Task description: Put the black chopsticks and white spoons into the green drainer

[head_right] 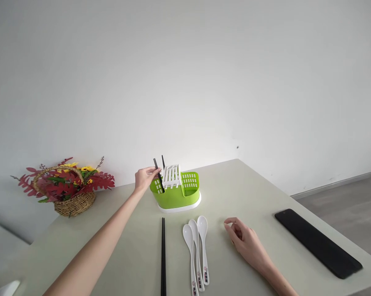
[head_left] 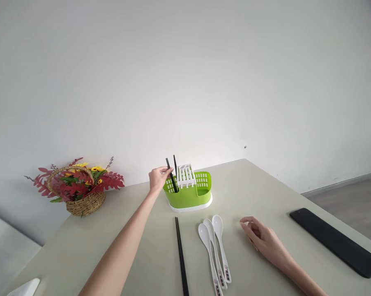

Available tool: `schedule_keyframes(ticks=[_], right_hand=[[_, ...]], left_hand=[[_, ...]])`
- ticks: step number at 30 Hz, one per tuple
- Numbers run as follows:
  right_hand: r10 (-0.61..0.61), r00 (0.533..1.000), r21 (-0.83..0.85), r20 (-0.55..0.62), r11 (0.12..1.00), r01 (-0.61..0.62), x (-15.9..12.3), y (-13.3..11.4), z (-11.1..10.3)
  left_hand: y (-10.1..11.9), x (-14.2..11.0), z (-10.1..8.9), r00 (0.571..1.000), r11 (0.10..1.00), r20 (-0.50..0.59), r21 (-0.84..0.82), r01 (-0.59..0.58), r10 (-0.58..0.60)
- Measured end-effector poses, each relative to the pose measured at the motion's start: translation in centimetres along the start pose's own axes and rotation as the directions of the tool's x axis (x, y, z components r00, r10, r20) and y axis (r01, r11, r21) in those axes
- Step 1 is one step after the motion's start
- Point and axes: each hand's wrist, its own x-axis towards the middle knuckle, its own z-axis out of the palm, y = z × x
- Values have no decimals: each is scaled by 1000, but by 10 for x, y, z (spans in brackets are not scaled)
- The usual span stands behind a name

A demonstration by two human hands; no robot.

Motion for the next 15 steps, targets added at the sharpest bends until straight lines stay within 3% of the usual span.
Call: schedule_keyframes(ticks=[5, 10, 15], right_hand=[[1, 1000, -6, 1, 1000, -1, 1, 0, 2], [6, 1000, -2, -11, 1000, -6, 3, 3, 3], [0, 1000, -2, -15, 1000, 0, 1, 7, 4]], left_hand=[[-6, 3, 2, 999, 995, 22, 86, -44, 42], [-9, -9, -9, 995, 982, 7, 161, -103, 103], [-27, -59, -33, 966, 979, -248, 202, -16, 67]])
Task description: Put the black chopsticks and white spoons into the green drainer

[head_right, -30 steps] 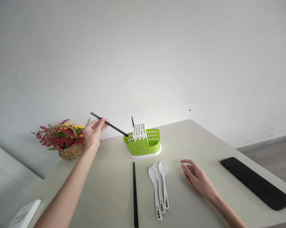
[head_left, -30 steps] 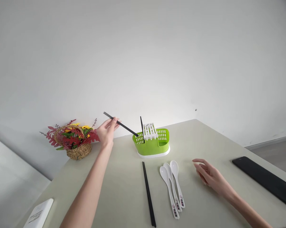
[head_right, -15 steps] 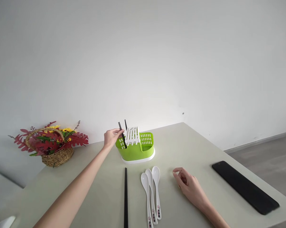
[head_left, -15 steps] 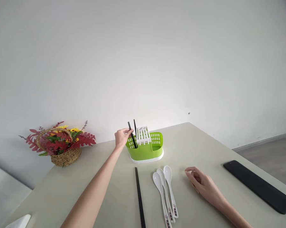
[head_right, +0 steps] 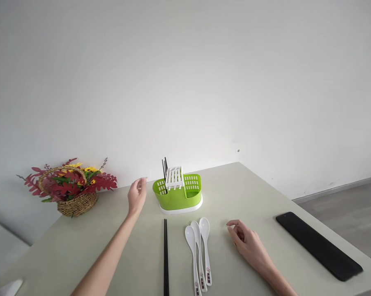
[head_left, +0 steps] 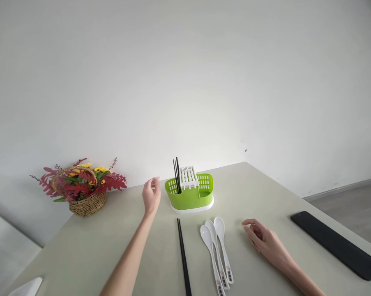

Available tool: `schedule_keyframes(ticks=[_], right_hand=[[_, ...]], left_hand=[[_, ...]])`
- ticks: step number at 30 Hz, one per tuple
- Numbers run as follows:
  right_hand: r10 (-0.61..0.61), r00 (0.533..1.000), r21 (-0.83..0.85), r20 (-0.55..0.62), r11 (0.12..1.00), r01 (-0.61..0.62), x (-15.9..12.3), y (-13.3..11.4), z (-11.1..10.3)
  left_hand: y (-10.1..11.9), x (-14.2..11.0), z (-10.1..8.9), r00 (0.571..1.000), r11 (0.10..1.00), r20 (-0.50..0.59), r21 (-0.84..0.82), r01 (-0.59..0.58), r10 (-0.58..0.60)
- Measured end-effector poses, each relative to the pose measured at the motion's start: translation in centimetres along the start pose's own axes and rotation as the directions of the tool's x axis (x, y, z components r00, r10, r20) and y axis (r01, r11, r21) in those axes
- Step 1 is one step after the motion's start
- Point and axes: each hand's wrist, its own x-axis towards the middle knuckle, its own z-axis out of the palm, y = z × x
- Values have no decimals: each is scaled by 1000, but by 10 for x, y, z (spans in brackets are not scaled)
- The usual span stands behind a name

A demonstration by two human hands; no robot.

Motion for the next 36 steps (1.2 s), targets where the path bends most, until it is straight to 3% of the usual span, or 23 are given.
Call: schedule_keyframes(ticks=[2, 3, 5, 7, 9, 13, 16, 20, 27, 32, 36], right_hand=[[3, 1000, -16, 2, 1000, -3, -1, 1, 0], [6, 1000, -26, 1, 1000, -6, -1, 1, 0], [7, 1000, -43, -3, 999, -7, -2, 2, 0], [4, 1000, -56, -11, 998, -5, -3, 3, 0], [-7, 1000, -70, -26, 998, 5, -4, 4, 1], [-25, 997, -96, -69, 995, 19, -6, 5, 2], [-27, 996, -104, -80, 994, 19, -8, 3, 3], [-29, 995, -116, -93, 993, 18, -8, 3, 3], [-57, 995, -186, -87, 982, 41, -9, 6, 3], [-61, 995, -185, -74, 982, 47, -11, 6, 3], [-53, 997, -97, -47, 994, 48, -9, 8, 3]], left_hand=[[-12, -28, -13, 995, 996, -59, 28, 84, -82], [-16, -44, -19, 992, 991, -39, 45, 125, -123], [-22, -78, -26, 966, 977, 174, 132, 170, -192], [-20, -109, -30, 901, 963, 384, 246, 114, -205], [-11, -135, -30, 833, 922, 503, 386, 24, -232], [14, -160, -25, 746, 787, 592, 598, -152, -306], [27, -159, -23, 720, 690, 597, 686, -230, -353], [28, -147, -35, 728, 630, 581, 729, -266, -365], [22, -131, -78, 755, 570, 550, 769, -290, -358], [23, -126, -99, 784, 591, 530, 760, -270, -324], [33, -114, -111, 842, 655, 490, 716, -241, -226]])
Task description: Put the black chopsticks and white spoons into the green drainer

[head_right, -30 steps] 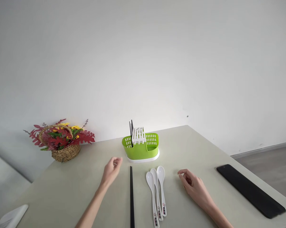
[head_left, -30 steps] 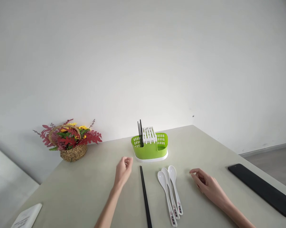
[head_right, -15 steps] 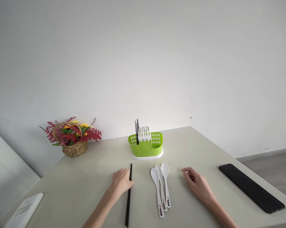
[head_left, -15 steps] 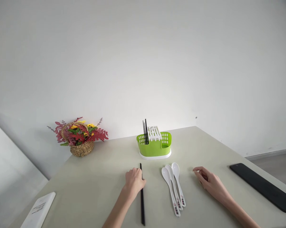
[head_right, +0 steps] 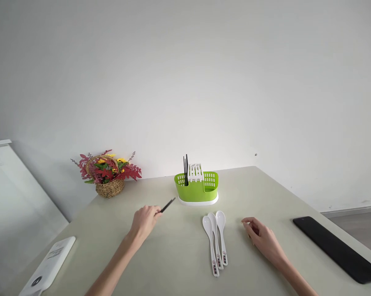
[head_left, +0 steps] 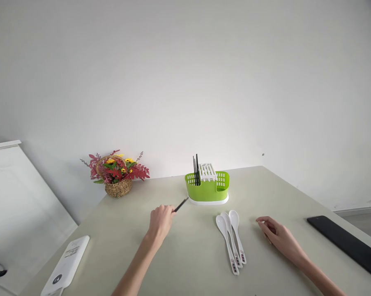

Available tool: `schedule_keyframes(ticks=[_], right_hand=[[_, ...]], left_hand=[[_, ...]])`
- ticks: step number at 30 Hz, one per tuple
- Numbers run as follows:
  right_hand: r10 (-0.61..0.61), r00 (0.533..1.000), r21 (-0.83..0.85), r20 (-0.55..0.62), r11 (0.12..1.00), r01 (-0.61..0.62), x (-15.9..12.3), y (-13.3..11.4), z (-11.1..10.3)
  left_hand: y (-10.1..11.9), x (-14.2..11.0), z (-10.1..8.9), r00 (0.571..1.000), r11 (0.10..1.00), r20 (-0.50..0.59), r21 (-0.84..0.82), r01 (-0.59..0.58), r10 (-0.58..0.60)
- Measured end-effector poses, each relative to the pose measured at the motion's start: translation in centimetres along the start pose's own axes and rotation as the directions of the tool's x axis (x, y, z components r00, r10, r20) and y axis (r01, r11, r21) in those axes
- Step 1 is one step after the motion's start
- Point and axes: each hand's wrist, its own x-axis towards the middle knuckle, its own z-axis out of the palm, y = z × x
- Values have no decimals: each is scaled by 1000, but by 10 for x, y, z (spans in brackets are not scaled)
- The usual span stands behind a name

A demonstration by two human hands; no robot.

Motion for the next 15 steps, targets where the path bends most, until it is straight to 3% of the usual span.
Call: schedule_keyframes(ticks=[2, 3, 5, 7, 10, 12, 15], right_hand=[[0, 1000, 48, 11, 999, 0, 1, -4, 2], [-7, 1000, 67, 16, 998, 5, 1, -9, 4], [-36, 999, 103, 38, 994, 32, -2, -28, 9], [-92, 992, 150, 88, 986, 78, -7, -56, 16], [-189, 959, 237, 209, 962, 138, -19, -106, 27], [-251, 925, 246, 284, 952, 183, -26, -134, 34], [-259, 882, 264, 394, 951, 161, -34, -157, 44]], left_hand=[[3, 1, -9, 991, 973, -133, -225, -48, 18], [6, 2, -13, 979, 916, -202, -390, -96, 17], [17, 2, -16, 962, 677, -272, -710, -193, -10], [32, 2, -14, 975, 382, -221, -904, -193, -29], [56, 1, -4, 997, 13, -63, -998, -62, -42], [68, 0, 4, 998, -147, 24, -989, 16, -58], [78, -2, 13, 991, -283, 96, -957, 67, -92]])
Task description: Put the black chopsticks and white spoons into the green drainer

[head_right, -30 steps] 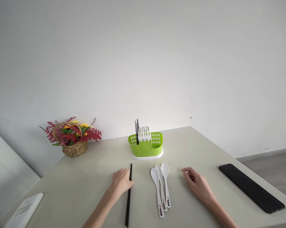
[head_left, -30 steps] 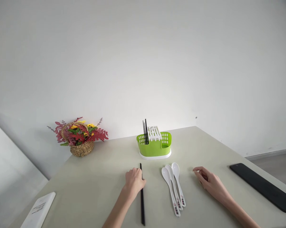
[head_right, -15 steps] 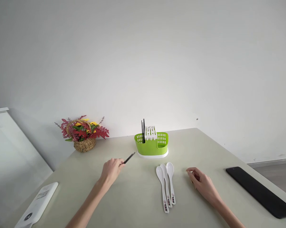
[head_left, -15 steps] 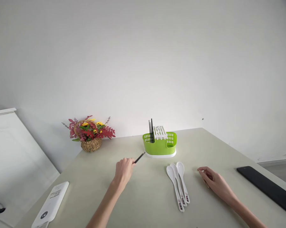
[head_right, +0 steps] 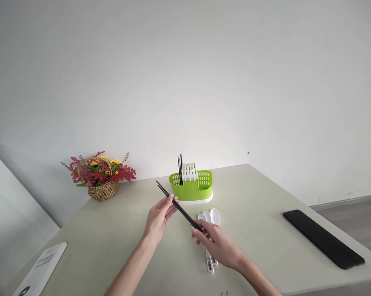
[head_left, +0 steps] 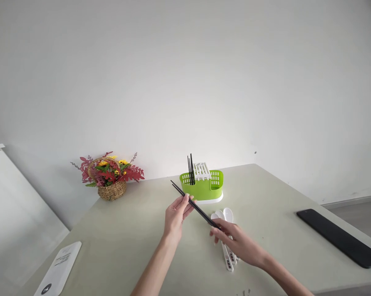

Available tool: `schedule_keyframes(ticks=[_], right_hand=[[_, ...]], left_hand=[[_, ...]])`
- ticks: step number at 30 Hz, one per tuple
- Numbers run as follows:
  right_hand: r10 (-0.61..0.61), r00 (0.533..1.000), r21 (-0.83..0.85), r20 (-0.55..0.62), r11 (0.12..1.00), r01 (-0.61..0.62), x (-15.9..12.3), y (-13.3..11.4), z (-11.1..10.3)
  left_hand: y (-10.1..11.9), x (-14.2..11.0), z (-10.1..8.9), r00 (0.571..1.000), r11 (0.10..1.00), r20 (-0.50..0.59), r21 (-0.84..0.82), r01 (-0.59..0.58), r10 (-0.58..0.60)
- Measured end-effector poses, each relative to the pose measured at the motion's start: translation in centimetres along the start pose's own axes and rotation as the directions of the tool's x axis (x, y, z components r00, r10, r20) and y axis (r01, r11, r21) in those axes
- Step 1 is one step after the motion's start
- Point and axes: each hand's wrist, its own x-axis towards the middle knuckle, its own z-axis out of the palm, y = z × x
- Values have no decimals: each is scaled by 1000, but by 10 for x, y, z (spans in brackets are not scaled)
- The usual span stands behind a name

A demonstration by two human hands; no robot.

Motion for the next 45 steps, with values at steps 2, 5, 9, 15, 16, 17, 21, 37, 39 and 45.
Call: schedule_keyframes(ticks=[2, 5, 9, 15, 16, 17, 21, 37, 39, 45], right_hand=[[48, 999, 35, 11, 998, -48, 1, -2, 7], [110, 993, 64, -33, 992, -108, 1, 3, 12], [148, 989, 130, -25, 981, -143, -1, 11, 10], [135, 991, 147, -1, 980, -133, -6, 11, 1], [131, 991, 147, 3, 981, -130, -7, 10, -1], [132, 991, 145, 6, 981, -132, -7, 9, -3], [157, 987, 141, 27, 977, -159, -9, 8, -12], [206, 977, 253, 57, 944, -214, -2, 11, -23], [200, 978, 253, 51, 945, -206, -1, 12, -21], [159, 985, 244, -64, 960, -139, 1, 36, -31]], left_hand=[[-4, -1, 0, 1000, 999, -22, -40, 15, -16], [-5, -3, -2, 998, 998, -39, -52, 39, -41], [-6, -2, -5, 996, 996, -71, -82, 39, -45], [-8, 2, -3, 996, 992, -66, -114, 59, -67], [-8, 3, -2, 996, 991, -58, -121, 63, -70], [-7, 3, -1, 996, 989, -51, -129, 67, -74], [-8, 7, 0, 996, 987, -33, -142, 81, -86], [3, 13, -8, 997, 997, 63, 57, 47, -50], [3, 14, -7, 997, 997, 63, 74, 36, -40], [31, 30, -8, 983, 989, -115, 55, -140, 145]])
